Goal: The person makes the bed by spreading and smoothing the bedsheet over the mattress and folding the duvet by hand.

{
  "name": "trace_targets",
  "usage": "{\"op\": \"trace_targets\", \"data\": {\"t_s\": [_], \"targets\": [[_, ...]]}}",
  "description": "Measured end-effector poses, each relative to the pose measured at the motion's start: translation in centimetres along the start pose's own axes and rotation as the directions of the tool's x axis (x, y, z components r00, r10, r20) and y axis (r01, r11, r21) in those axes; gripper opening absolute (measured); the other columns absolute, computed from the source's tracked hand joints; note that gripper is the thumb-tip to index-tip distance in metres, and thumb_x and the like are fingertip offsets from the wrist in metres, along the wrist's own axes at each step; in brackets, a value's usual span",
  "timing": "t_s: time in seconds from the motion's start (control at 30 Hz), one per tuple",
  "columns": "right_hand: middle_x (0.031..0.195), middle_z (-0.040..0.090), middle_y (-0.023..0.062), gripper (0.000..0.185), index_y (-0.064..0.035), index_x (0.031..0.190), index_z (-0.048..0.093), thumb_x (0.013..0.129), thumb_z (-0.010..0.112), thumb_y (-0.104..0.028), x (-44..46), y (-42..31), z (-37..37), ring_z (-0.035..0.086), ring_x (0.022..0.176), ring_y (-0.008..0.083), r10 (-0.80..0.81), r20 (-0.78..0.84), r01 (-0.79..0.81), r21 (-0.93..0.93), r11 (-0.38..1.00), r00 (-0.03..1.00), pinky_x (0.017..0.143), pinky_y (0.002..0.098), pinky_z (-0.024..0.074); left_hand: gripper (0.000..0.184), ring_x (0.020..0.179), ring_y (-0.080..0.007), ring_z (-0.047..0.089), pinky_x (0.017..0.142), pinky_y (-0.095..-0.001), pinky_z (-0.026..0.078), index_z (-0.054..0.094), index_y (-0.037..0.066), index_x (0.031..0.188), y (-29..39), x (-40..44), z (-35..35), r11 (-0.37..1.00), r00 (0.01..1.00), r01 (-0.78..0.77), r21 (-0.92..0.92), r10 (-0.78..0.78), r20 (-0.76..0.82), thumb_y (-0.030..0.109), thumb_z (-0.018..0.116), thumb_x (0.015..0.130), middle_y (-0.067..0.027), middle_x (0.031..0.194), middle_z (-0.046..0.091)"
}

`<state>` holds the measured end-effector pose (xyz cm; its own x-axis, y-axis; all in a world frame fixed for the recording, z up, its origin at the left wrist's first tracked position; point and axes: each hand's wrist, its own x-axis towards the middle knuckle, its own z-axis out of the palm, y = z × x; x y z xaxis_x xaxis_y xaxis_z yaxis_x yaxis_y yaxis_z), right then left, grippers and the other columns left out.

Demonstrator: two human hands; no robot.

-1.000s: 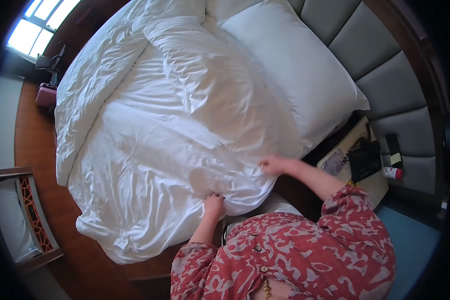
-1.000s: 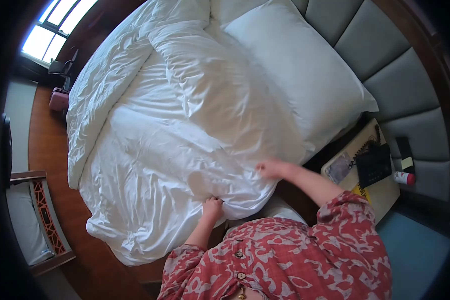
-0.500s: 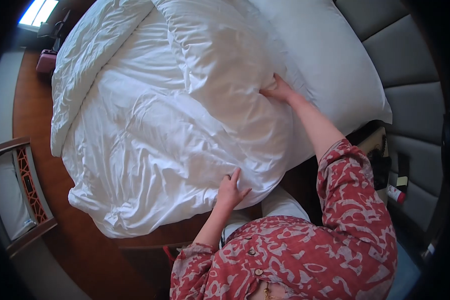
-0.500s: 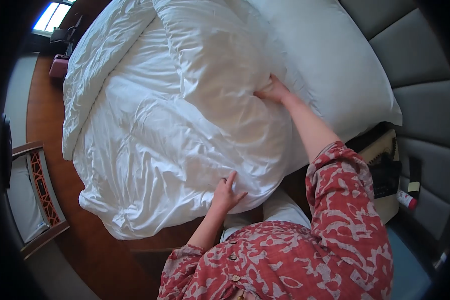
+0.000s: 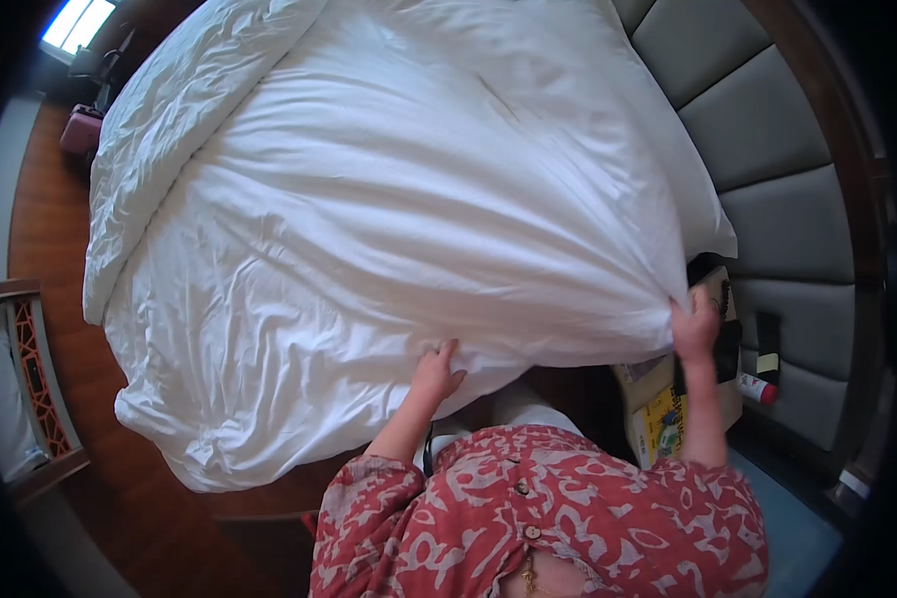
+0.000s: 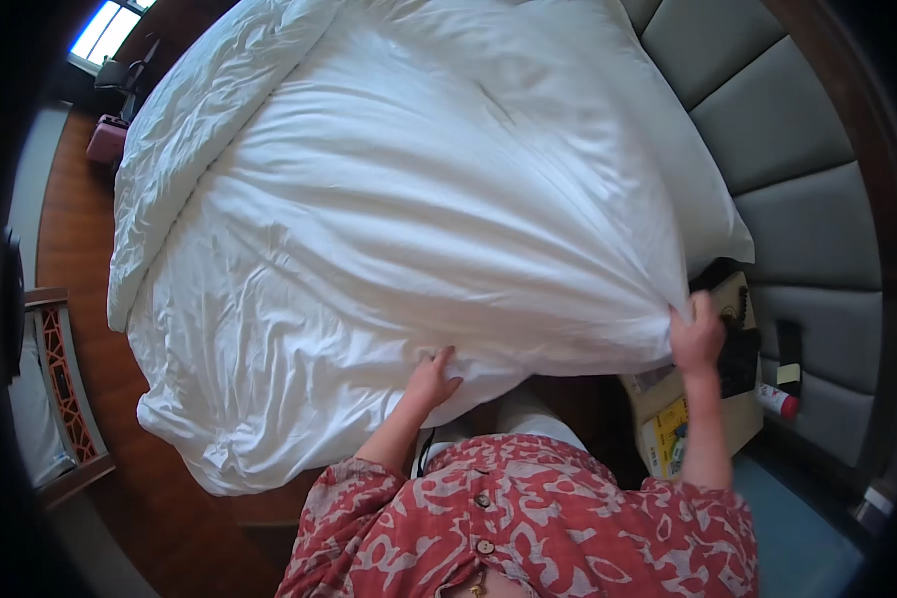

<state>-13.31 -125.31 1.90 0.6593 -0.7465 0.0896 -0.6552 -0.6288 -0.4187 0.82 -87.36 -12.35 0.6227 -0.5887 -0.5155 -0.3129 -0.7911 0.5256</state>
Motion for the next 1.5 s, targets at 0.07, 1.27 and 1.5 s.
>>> {"op": "trace_targets", "data": {"t_s": [0.07,1.27,1.5], "targets": [[0.07,0.056,0.0155,0.009,-0.0093,0.07,0.049,0.075,0.052,-0.016,-4.9,7.3,4.1,0.055,0.068,0.0366,0.196,-0.008,-0.189,-0.305,0.933,0.981,0.057,0.0416,0.0436,0.064,0.09,-0.0373,0.053,0.078,-0.0427,0.044,0.039,0.016,0.123,-0.7,0.4,0.7,1.0,0.999,-0.001,0.024,0.0,0.044,0.022,0.067,0.066,-0.0218,0.094,0.053],[0.13,0.038,0.014,0.089,-0.0039,0.124,0.04,0.052,0.076,-0.04,9.0,-10.9,19.2,0.035,0.121,0.029,-0.403,0.521,0.267,0.318,0.91,0.753,0.101,0.0335,0.0289,0.064,0.088,-0.0355,0.054,0.075,-0.0425,0.045,0.038,0.017,0.123,0.6,-0.6,2.0,0.989,0.992,0.123,0.076,-0.125,0.02,0.023,0.067,0.066,-0.0189,0.094,0.053],[0.124,0.044,0.0161,0.083,-0.0043,0.125,0.039,0.058,0.074,-0.037,8.7,-9.3,23.2,0.043,0.114,0.0287,0.066,0.594,-0.302,0.309,0.902,0.802,0.095,0.0332,0.0359,0.062,0.087,-0.036,0.053,0.076,-0.0425,0.044,0.039,0.017,0.122,0.7,-0.6,2.3,0.987,0.987,0.158,0.028,-0.158,-0.008,0.021,0.066,0.067,-0.0196,0.094,0.052]]}}
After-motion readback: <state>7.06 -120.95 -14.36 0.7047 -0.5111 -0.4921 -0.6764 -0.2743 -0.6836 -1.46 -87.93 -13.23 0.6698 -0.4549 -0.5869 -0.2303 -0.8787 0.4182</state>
